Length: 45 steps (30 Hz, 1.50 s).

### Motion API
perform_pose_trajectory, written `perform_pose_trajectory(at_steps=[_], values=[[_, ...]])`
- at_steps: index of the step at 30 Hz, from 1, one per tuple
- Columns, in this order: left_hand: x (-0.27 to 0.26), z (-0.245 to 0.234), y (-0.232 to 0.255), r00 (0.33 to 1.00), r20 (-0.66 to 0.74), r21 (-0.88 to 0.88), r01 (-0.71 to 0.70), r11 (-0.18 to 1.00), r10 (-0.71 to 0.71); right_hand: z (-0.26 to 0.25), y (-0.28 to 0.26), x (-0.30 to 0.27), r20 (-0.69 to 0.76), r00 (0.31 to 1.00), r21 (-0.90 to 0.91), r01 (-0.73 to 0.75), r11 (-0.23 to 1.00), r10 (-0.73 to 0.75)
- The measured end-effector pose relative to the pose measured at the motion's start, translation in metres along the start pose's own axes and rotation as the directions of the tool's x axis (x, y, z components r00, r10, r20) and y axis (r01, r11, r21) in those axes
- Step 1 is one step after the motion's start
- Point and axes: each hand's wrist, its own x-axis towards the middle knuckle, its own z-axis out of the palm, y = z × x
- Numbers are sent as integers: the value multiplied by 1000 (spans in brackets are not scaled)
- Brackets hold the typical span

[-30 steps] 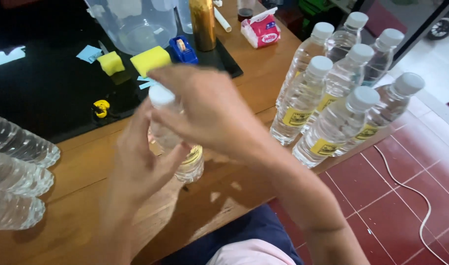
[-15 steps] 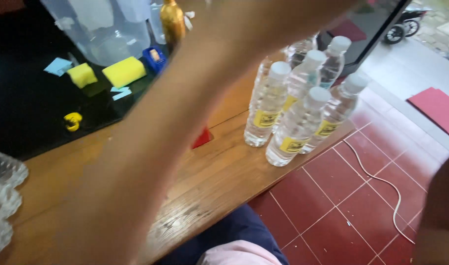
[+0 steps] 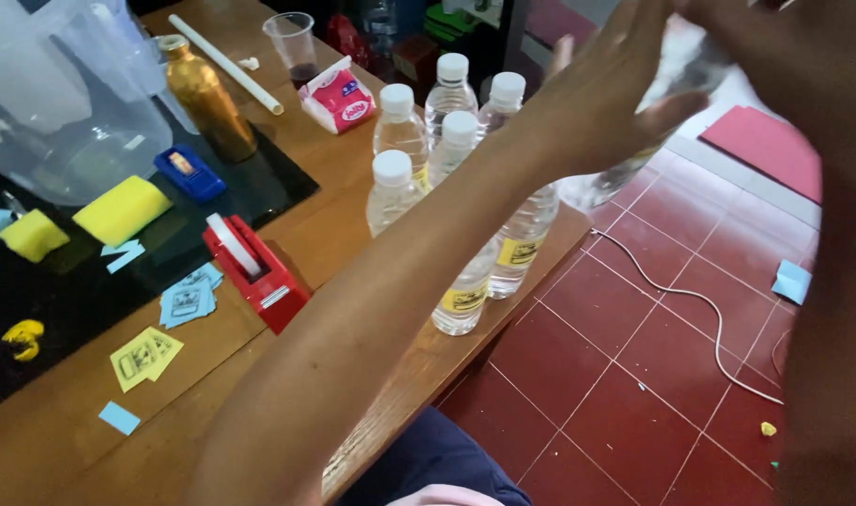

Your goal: Applying yellow labels to clear plastic water bottles using a tape dispenser on a wooden table.

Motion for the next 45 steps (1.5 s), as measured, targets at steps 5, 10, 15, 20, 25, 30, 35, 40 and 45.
perform_pose_trajectory(at_steps=[5, 10, 15, 20, 25, 30, 35, 40, 45], values=[[-9, -24, -3, 957, 200, -20, 217, 976, -209, 24, -33, -20, 67, 997, -8, -48, 999, 48], [-14, -38, -1, 916, 249, -81, 345, 935, -316, 59, -32, -28, 134, 989, -122, 76, 990, -59], [-18, -32, 0, 827, 362, 190, 387, 902, -431, 77, -33, -33, 256, 952, -48, -159, 986, 166], [-20, -28, 1, 816, 371, 268, 363, 892, -443, 79, -40, -30, 294, 944, -23, -151, 988, 151], [-20, -19, 1, 838, 343, 286, 336, 897, -424, 77, -33, -29, 326, 943, 34, -82, 996, 66], [-18, -10, 6, 877, 282, 368, 275, 888, -388, 72, -30, -31, 335, 941, 20, -45, 999, 36], [-16, -3, 12, 875, 259, 452, 264, 852, -409, 73, -21, -35, 303, 953, 12, -5, 1000, 1], [-12, 9, 10, 890, 205, 424, 294, 857, -407, 76, -9, -38, 296, 955, -24, 25, 999, -17], [-7, 24, 14, 945, 33, 435, 279, 856, -324, 79, 12, -43, 218, 970, 75, 96, 993, -110]])
